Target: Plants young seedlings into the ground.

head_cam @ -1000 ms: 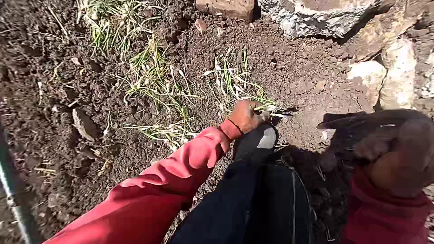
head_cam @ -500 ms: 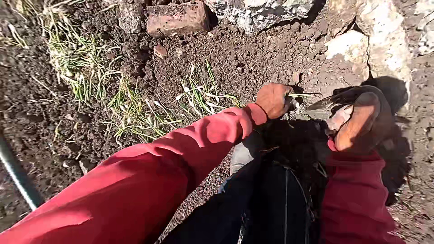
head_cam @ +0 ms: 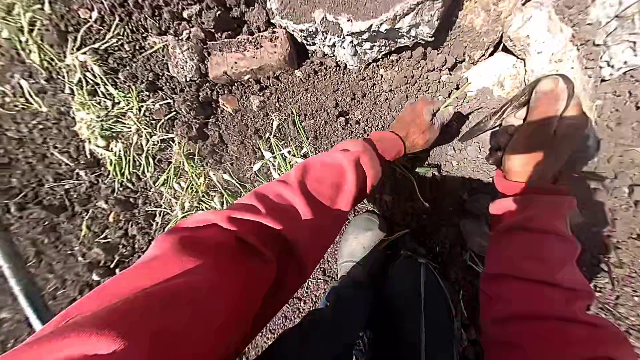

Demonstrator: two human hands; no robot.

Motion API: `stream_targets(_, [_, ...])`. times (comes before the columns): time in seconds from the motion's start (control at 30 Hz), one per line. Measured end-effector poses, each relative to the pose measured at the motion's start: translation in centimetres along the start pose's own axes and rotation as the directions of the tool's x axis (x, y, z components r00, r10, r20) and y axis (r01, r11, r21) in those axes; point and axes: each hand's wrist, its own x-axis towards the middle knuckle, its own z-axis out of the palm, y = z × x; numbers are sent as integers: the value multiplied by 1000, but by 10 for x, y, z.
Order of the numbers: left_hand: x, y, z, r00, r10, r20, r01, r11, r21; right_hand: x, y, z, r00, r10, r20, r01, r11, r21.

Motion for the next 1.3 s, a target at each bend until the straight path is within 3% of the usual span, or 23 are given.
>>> stream_targets(0.1, [17,13,-18,988,-114,100,99,985,144,-22,54,32,963,270,21,-260,943,-209])
stream_targets(0.17, [35,15,-24,987,-126,96,111,983,149,-33,70,38,971,237,-2,-235,959,-156])
stream_targets(0.27, [50,24,15,986,-134,96,117,981,157,-51,68,23,970,240,-23,-241,969,-53])
stream_targets(0.37, [65,29,71,974,-93,208,-4,907,421,-61,22,-7,993,115,-27,-113,992,54])
stream_targets(0.47, [56,14,94,986,17,169,-91,893,440,-94,-17,-37,997,74,-30,-69,987,147])
stream_targets(0.53, [31,10,64,983,178,52,-183,890,418,-109,-2,-40,993,117,2,-117,988,101])
stream_targets(0.6, [-18,3,45,917,399,20,-372,834,407,-129,6,-46,978,207,25,-208,977,48])
stream_targets(0.67, [-61,-10,55,847,517,124,-514,737,439,-133,-6,-52,983,183,14,-184,976,116])
stream_targets(0.73, [-89,-21,76,860,374,346,-507,698,505,-137,-32,-64,992,121,17,-122,970,210])
stream_targets(0.77, [-95,-25,86,869,323,376,-487,695,528,-133,-45,-71,996,87,28,-91,964,251])
stream_targets(0.83, [-91,-34,90,888,315,334,-454,709,539,-116,-59,-84,996,-7,87,-22,944,328])
stream_targets(0.9, [-102,-39,86,916,306,261,-396,797,455,-96,-71,-92,986,-31,164,-41,909,415])
stream_targets(1.0, [-109,-40,65,971,196,139,-229,931,285,-71,-73,-61,968,-20,251,-77,925,372])
stream_targets(1.07, [-102,-30,60,988,102,113,-128,959,252,-90,-32,-18,977,40,210,-93,963,253])
stream_targets(1.17, [-79,-3,75,990,16,141,-75,905,420,-149,33,12,965,245,99,-253,964,85])
stream_targets(1.3, [-86,-9,119,950,4,314,-185,814,550,-182,-14,-38,968,232,96,-245,954,170])
